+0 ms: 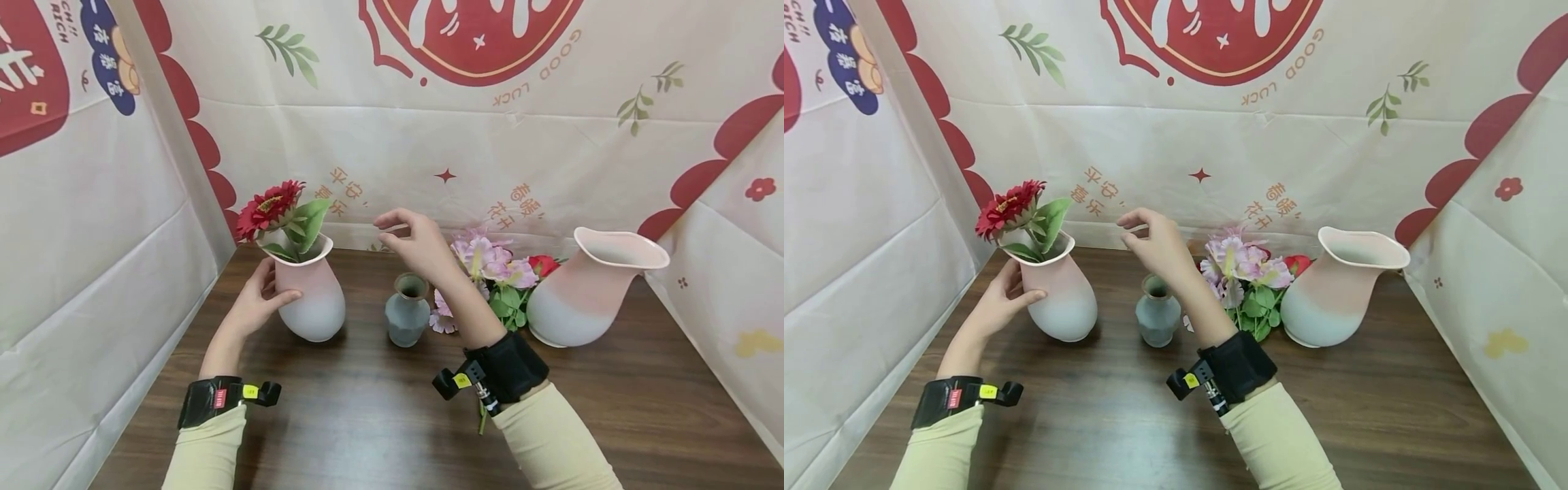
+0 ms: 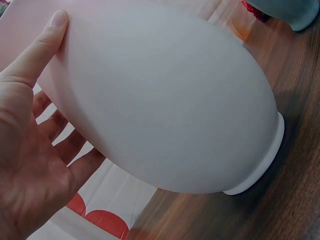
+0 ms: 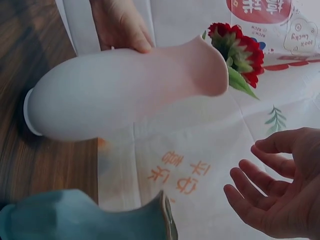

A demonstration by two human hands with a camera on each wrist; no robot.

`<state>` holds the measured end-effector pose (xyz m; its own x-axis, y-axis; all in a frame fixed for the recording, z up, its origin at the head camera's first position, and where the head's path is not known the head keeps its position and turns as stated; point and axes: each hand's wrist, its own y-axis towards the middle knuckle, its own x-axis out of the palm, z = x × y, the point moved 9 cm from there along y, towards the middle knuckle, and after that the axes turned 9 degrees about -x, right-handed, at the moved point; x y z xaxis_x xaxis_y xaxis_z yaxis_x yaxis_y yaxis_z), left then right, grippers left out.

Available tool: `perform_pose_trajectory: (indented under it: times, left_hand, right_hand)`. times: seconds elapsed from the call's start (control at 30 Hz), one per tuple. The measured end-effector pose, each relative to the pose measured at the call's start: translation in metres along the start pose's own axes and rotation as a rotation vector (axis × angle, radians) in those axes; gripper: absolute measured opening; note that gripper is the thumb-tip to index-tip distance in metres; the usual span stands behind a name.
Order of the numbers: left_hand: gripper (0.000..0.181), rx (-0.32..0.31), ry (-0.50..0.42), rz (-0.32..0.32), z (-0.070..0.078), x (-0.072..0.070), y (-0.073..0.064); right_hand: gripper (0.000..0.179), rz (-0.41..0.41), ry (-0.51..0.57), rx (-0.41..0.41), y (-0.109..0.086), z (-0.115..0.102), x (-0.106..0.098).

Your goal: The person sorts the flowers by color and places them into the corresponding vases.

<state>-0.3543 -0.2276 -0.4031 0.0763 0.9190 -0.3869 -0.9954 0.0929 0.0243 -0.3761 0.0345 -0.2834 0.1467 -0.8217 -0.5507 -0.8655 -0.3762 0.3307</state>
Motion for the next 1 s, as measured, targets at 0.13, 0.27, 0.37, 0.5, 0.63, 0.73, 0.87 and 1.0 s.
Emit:
perform_pose_trajectory:
  times: [0.13, 0.27, 0.37, 0.5, 0.63, 0.73, 0.87, 1.0]
  left_hand:
    - [0.072, 0.017, 0.001, 0.005, 0.0, -0.001, 0.0]
    - [0.073, 0.023, -0.002, 0.004, 0.0, -0.001, -0.001]
    - [0.073, 0.021, 0.0, 0.002, 0.0, -0.001, 0.0]
    - [0.074, 0.02, 0.003, 0.002, 0.001, -0.002, 0.0]
    - [0.075, 0.019, 0.005, 0.002, 0.003, -0.002, 0.0]
    - [0.076, 0.014, 0.002, -0.001, 0.003, -0.001, 0.0]
    - [0.076, 0.004, 0.002, -0.005, 0.002, 0.0, 0.001]
    - [0.076, -0.003, 0.005, -0.007, 0.001, 0.0, 0.001]
  right_hand:
    - [0.022, 0.005, -0.008, 0.023, -0.004, 0.008, -0.006]
    - [0.023, 0.016, 0.007, 0.038, -0.008, 0.018, -0.012]
    - [0.023, 0.017, 0.028, 0.033, -0.012, 0.025, -0.016]
    - [0.025, 0.016, 0.043, 0.027, -0.017, 0.034, -0.021]
    - [0.025, 0.024, 0.041, 0.055, -0.022, 0.043, -0.028]
    - [0.026, 0.027, 0.057, 0.078, -0.026, 0.049, -0.031]
    - [0.028, 0.026, 0.103, 0.088, -0.029, 0.055, -0.032]
    - [0.029, 0.028, 0.116, 0.095, -0.034, 0.061, -0.033]
